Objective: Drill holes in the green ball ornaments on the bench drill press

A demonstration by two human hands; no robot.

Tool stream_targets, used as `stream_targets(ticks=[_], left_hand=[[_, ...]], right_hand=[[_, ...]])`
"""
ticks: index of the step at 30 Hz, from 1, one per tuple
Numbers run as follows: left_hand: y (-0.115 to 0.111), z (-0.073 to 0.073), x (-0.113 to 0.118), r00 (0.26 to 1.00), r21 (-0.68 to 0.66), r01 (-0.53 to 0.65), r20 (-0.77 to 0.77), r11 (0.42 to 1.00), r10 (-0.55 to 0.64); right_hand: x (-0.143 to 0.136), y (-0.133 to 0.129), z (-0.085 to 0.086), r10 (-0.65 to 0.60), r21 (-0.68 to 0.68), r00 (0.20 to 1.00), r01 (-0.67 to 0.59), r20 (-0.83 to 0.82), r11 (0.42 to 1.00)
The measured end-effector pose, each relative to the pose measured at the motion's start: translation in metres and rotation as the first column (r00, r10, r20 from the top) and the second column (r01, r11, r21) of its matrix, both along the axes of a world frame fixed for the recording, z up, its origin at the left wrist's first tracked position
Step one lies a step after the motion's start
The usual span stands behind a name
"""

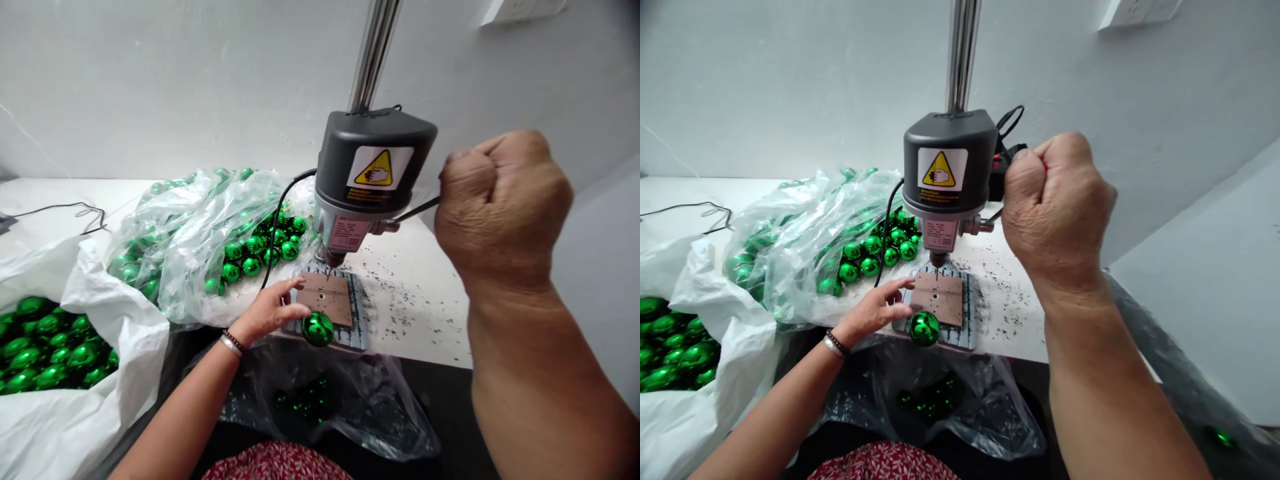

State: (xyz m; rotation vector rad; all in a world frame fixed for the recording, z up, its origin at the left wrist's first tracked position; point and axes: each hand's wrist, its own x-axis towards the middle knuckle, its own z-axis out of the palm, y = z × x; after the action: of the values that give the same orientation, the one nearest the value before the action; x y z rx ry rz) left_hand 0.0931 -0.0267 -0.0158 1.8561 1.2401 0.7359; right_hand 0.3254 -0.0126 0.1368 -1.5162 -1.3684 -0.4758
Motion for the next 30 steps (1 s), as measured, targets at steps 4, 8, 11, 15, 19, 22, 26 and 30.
stream_targets(ticks=[4,8,11,15,19,22,26,30], left_hand=[[0.043,0.009,0.013,0.945,0.151,-0.268,-0.152,0.952,0.29],[0.088,0.007,0.033,0.836,0.13,-0.401,-0.352,0.907,0.42],[0.105,0.001,0.039,0.82,0.026,-0.419,-0.42,0.908,0.39],[0.102,-0.006,0.04,0.841,0.109,-0.402,-0.347,0.909,0.414],[0.077,-0.007,0.039,0.867,0.268,-0.418,-0.167,0.868,0.469],[0.055,-0.009,0.033,0.924,0.307,-0.338,-0.073,0.89,0.376],[0.035,-0.016,0.021,0.99,0.186,-0.124,-0.037,0.975,0.133],[0.03,-0.018,0.018,0.997,0.006,0.042,-0.067,0.999,-0.041]], right_hand=[[0.001,0.003,-0.002,0.002,0.046,0.999,-0.004,0.053,0.999],[0.001,0.002,-0.002,0.028,0.036,0.999,-0.029,0.042,0.999],[0.001,-0.001,-0.001,0.053,0.017,0.999,-0.053,-0.006,0.998],[0.002,-0.002,-0.001,0.087,0.037,0.995,-0.085,-0.039,0.996],[0.003,0.002,-0.004,0.116,0.077,0.992,-0.112,-0.049,0.991],[0.003,0.004,-0.004,0.144,0.084,0.988,-0.138,-0.058,0.987],[0.003,0.005,-0.004,0.187,0.122,0.981,-0.181,-0.043,0.976],[0.004,0.006,-0.002,0.214,0.132,0.976,-0.209,-0.025,0.969]])
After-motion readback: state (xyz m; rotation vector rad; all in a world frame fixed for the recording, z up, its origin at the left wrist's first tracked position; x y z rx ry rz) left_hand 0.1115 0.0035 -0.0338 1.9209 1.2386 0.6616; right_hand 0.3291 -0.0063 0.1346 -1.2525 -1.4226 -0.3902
